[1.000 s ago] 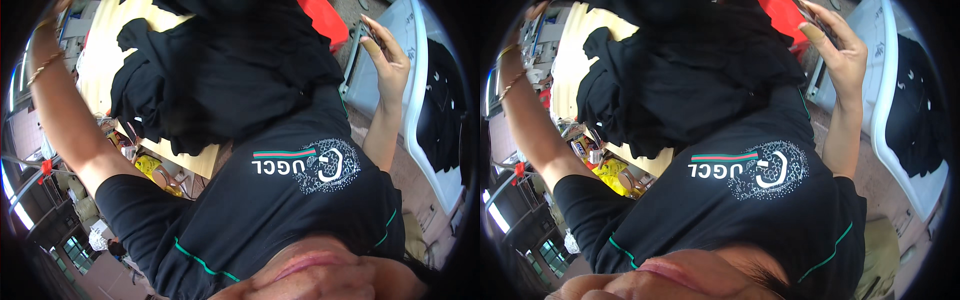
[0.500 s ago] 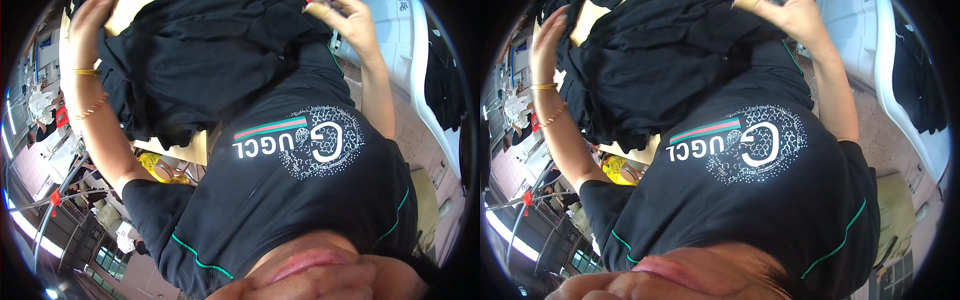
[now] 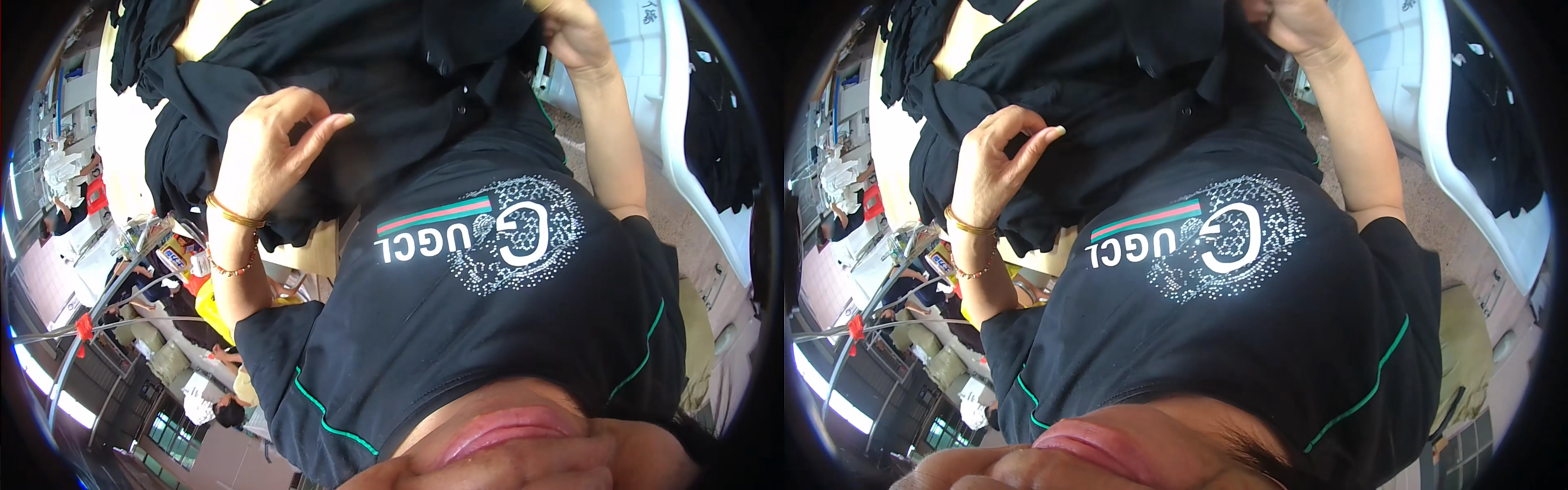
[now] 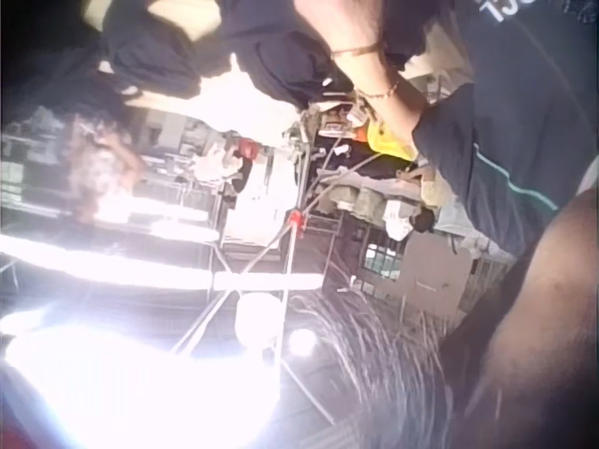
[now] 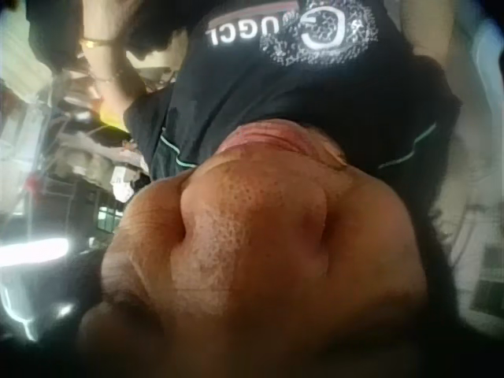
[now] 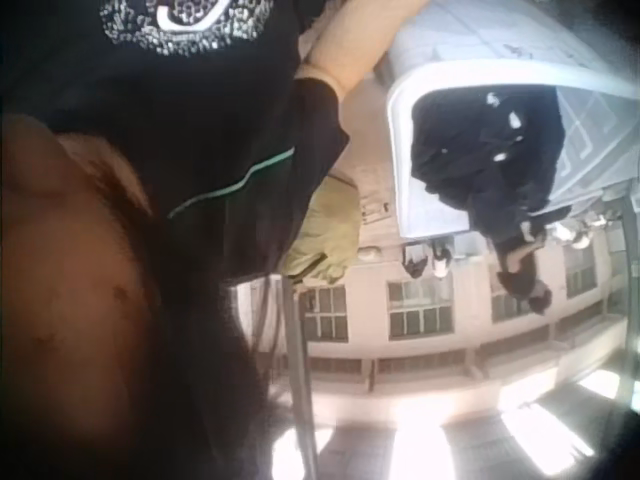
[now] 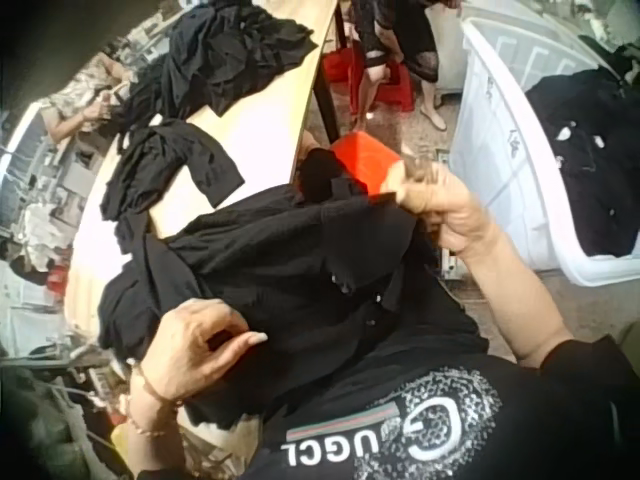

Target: The recorder is using a small pair of scissors to trim excess threads from black shirts in a factory setting.

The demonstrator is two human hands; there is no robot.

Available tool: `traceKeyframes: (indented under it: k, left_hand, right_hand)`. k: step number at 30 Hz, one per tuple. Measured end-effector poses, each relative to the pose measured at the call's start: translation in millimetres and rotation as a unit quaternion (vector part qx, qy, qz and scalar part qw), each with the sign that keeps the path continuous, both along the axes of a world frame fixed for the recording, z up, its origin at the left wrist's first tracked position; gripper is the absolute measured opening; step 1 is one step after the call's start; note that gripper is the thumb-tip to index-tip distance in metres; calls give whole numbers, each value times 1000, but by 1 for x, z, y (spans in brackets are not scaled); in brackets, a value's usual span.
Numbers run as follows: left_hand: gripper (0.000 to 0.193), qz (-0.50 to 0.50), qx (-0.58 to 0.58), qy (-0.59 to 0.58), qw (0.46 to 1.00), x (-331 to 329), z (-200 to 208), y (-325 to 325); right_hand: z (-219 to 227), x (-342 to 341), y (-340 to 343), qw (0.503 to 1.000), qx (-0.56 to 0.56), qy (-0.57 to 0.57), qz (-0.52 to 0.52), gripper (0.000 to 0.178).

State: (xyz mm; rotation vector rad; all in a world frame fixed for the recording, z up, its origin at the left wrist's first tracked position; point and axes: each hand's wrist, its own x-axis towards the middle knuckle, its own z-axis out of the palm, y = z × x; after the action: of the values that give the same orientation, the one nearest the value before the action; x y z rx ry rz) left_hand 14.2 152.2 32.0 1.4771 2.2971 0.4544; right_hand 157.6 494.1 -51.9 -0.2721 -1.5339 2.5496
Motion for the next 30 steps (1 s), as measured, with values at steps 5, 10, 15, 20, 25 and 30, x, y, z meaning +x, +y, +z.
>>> traceKeyframes:
  k: [5, 10, 15, 20, 25, 30]
  left_hand:
    - [26, 58, 228, -10, 972, 12, -10, 28]
    - [38, 33, 319, 72, 944, 25, -21, 79]
    - [64, 133, 199, 102, 966, 20, -37, 124]
    - [48, 133, 158, 70, 976, 9, -61, 142]
    - [28, 81, 258, -316, 909, 12, -80, 123]
    - [11, 255, 513, -533, 622, -6, -23, 46]
  right_hand:
    - [33, -30, 21, 941, -248, 220, -74, 33]
    - [61, -41, 47, 935, -241, 258, -28, 29]
    - [90, -53, 4, 936, -243, 253, -17, 30]
    - [113, -41, 13, 926, -257, 275, 22, 31]
    - [129, -36, 33, 901, -239, 333, 142, 37]
    - [143, -35, 50, 930, -196, 312, -11, 34]
